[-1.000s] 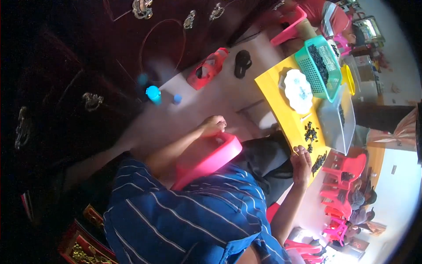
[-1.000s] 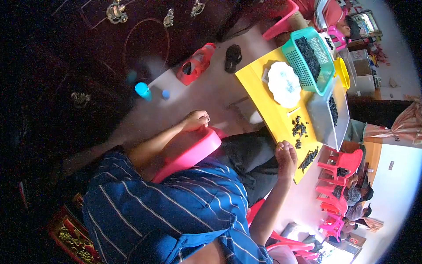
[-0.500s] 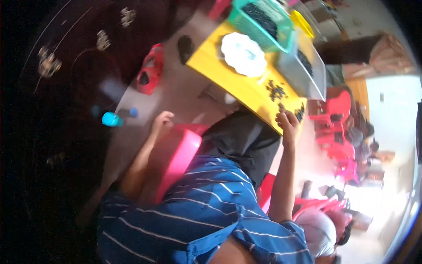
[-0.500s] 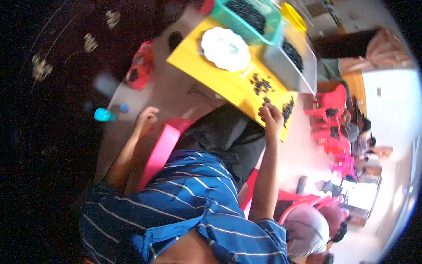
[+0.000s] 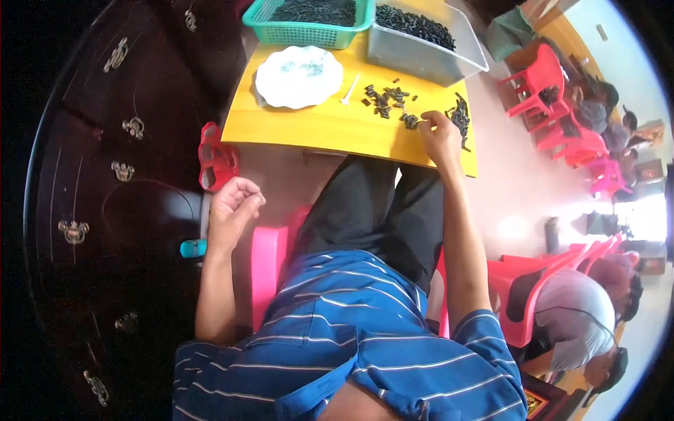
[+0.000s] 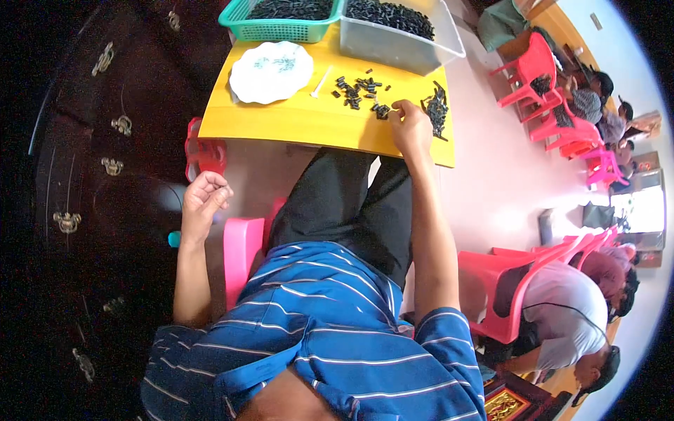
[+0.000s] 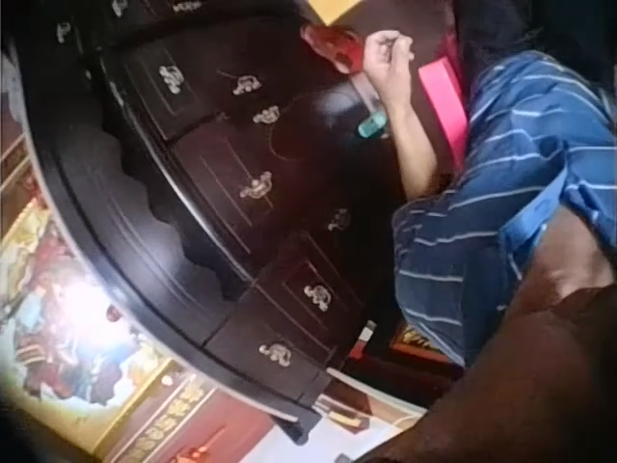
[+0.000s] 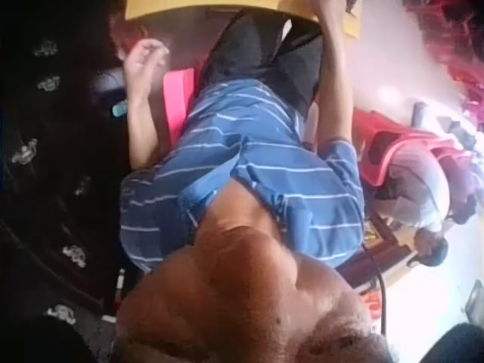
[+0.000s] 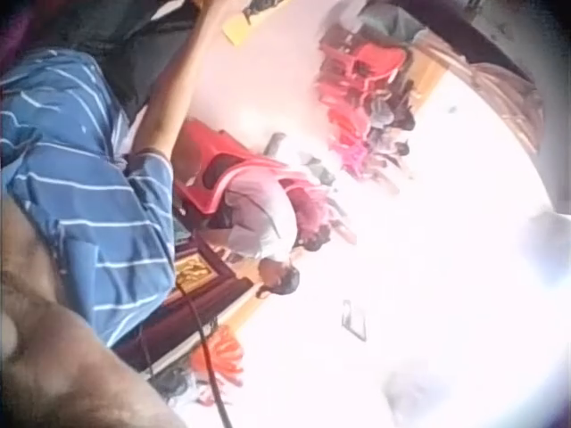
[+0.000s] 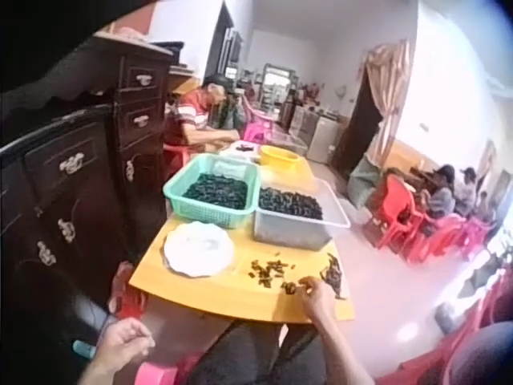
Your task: The person assembles small black plastic components by hand at a table.
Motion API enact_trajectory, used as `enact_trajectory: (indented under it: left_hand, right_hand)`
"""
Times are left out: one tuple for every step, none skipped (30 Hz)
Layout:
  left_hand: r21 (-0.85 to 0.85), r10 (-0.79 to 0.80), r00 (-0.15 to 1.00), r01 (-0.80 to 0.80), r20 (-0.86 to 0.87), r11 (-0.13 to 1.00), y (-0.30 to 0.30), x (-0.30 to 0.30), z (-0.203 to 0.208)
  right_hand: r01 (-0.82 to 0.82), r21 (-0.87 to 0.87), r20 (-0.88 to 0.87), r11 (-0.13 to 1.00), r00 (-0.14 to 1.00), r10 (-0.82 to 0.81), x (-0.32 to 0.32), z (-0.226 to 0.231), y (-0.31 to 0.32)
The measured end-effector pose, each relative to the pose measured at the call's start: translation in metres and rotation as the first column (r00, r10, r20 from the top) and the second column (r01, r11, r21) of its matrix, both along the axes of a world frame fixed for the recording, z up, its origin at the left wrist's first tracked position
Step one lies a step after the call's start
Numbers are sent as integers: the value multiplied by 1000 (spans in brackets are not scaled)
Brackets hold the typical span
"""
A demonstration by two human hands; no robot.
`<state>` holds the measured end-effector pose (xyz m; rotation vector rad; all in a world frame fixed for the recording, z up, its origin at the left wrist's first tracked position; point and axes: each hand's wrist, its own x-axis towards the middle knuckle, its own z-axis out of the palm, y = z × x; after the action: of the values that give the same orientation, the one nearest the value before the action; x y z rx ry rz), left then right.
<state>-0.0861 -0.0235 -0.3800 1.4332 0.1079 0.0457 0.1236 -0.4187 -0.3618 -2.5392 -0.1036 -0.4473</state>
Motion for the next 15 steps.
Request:
enact_trajectory:
  left_hand:
    - [4, -34, 999, 34, 4, 999, -5, 3, 6]
    - [15, -54, 999, 54, -4, 998, -11, 6, 12]
    - [26, -67, 998, 67, -10, 997, -17, 10, 15]
    - [34, -78, 997, 79, -17, 996, -23, 14, 17]
    - [42, -92, 996, 92, -19, 995, -29, 19, 19]
    - [48, -106, 994, 107, -24, 993, -35, 23, 18]
    - [55, -122, 992, 123, -30, 991, -39, 27, 16]
    - [60, -142, 989, 145, -42, 988, -43, 31, 14]
    - [69, -149, 988, 152, -47, 986, -48, 35, 13]
    - [83, -159, 986, 163, -53, 983, -53, 39, 14]
    - [96, -169, 984, 173, -58, 980, -57, 43, 15]
    - [108, -176, 982, 183, -74, 977, -61, 46, 15]
    - [116, -182, 980, 190, -79, 975, -65, 50, 15]
    - [116, -194, 977, 203, -84, 972, -68, 54, 15]
    - [115, -206, 975, 215, -88, 970, -71, 58, 14]
  right_hand:
    - [26, -60, -8, 998, 1000, -26, 3, -1, -2]
    - [28, -52, -3, 998, 1000, -28, 5, -4, -3]
    - [39, -36, -7, 999, 999, -39, 4, -6, -5]
    - [22, -27, -8, 999, 1000, -22, 1, -5, -4]
    - [4, -18, -8, 1000, 1000, -4, -1, -6, -3]
    - [-10, -17, -8, 1000, 1000, 10, -1, -11, -3]
    - [-2, -6, -13, 1000, 1000, 2, -2, -12, -2]
    - [-6, -18, -3, 1000, 1000, 6, -2, -14, -1]
    - [-10, -31, 6, 999, 1000, 10, -2, -15, 1]
    - [-6, -35, 33, 999, 999, 7, -2, -17, 2]
    - [3, -25, 28, 1000, 1000, -2, -1, -19, 2]
    - [-2, -45, 45, 999, 999, 4, -1, -22, 1]
    - [-7, -65, 63, 998, 998, 11, 0, -23, 1]
    - [0, -57, 59, 998, 998, 4, 0, -24, -1]
    - [-15, -51, 76, 999, 997, 19, 0, -25, -2]
